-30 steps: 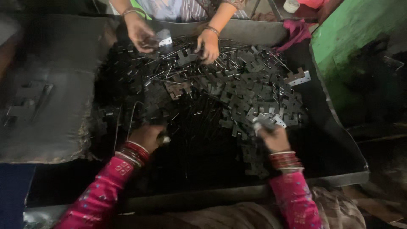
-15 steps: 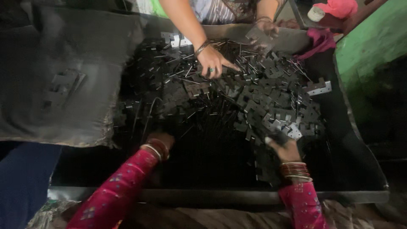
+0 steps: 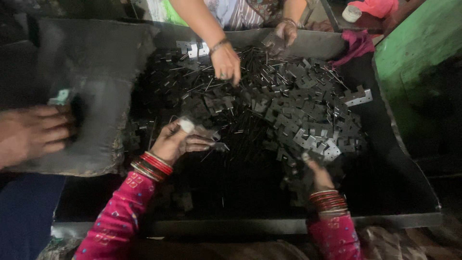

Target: The person sorts various metal hinge components by hand, picking them from a central pile and moving them into a container.

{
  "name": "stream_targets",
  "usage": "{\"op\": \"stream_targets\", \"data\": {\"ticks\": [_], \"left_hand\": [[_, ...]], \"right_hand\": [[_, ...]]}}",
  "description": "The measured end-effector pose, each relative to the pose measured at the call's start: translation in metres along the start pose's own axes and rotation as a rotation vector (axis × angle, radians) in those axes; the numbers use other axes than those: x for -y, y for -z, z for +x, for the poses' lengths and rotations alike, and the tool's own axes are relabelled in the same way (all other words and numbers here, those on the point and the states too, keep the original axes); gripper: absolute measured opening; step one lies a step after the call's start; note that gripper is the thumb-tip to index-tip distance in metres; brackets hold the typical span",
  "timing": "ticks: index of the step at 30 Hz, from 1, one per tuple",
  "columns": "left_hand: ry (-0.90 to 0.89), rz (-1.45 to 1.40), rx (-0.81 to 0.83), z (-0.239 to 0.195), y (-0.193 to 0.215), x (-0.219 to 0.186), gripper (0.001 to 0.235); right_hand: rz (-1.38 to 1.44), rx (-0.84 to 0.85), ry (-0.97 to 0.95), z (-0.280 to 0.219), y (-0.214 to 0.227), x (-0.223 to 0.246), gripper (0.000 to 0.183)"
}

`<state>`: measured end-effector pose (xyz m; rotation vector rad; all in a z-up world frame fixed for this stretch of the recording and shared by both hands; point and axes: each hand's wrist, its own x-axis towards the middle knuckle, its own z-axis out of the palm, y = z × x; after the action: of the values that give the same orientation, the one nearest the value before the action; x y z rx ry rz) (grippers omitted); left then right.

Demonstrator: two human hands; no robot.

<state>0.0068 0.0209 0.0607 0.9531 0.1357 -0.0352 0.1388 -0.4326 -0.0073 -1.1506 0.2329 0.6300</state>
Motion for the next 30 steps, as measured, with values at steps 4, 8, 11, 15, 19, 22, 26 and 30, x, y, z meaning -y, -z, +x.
{"op": "stream_targets", "data": {"ticks": [4, 8, 11, 15, 19, 22, 26, 30], "left_hand": [[-0.218, 0.314, 0.169, -0.004, -0.004, -0.006, 0.045], [-0.193, 0.636, 0.039, 0.003, -0.007, 0.015, 0.055], [-0.11, 1.391, -0.182, 0.004, 0.002, 0.02, 0.033], [-0.293, 0.98, -0.057, 0.0, 0.025, 0.004, 0.03], [-0.096, -0.022, -0.121, 0.0, 0.028, 0.012, 0.04], [-0.162, 0.768, -0.294, 0.013, 0.008, 0.055, 0.048], [-0.284, 1.06, 0.041, -0.022, -0.064, 0.134, 0.07], [-0.095, 1.169, -0.102, -0.039, -0.088, 0.128, 0.058]], "right_hand": [[-0.407, -0.12, 0.046, 0.012, 0.004, -0.022, 0.05], [-0.697, -0.093, 0.023, 0.013, -0.001, -0.031, 0.049], [-0.663, -0.09, 0.028, 0.004, -0.019, -0.024, 0.045], [-0.156, -0.001, -0.092, -0.026, -0.052, -0.012, 0.036], [-0.184, 0.033, -0.044, -0.042, -0.079, -0.005, 0.034], [-0.107, -0.012, -0.184, -0.03, -0.092, -0.032, 0.031], [-0.286, 0.105, 0.079, -0.024, -0.116, -0.088, 0.044], [-0.453, 0.253, 0.238, -0.04, -0.135, -0.089, 0.054]]}}
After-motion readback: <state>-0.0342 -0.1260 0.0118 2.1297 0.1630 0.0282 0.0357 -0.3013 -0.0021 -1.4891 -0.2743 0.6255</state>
